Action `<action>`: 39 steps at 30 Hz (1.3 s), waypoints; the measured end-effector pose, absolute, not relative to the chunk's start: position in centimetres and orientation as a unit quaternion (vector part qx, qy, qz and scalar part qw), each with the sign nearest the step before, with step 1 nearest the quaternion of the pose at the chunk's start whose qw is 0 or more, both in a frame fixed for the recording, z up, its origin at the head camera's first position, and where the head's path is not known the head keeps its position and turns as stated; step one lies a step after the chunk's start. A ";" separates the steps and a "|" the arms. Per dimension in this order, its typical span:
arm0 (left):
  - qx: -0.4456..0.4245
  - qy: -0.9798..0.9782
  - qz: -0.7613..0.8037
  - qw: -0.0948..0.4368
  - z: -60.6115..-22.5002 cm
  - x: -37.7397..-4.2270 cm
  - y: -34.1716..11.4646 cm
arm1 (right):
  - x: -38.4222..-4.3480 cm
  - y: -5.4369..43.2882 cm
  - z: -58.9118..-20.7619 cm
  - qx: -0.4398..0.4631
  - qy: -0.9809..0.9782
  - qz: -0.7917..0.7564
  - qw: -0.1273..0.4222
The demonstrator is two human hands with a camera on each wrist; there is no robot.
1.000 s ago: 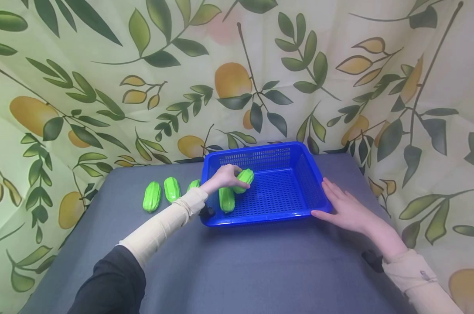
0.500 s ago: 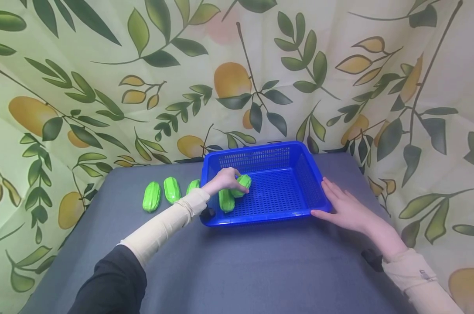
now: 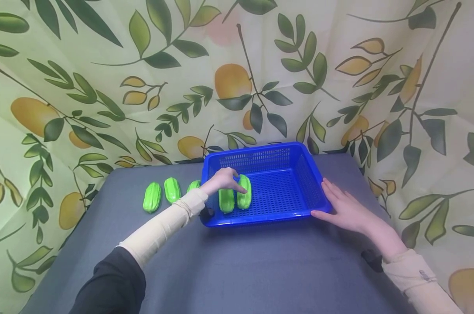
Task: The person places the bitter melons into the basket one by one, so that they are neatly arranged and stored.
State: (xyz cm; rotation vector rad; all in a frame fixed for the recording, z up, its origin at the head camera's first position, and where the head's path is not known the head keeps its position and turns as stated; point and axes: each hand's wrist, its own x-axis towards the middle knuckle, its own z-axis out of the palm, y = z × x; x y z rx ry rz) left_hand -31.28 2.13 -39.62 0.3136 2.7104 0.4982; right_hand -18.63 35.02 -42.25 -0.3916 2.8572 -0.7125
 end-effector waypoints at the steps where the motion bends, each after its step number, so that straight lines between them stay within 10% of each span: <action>1: 0.113 0.961 0.178 0.179 -39.4 -31.3 2.0 | -18.6 35.0 -42.2 -0.132 0.959 -0.238 0.084; 39: 0.216 0.791 0.564 0.098 -36.7 -30.7 -3.3 | -18.5 34.8 -42.3 -0.142 0.957 -0.243 0.074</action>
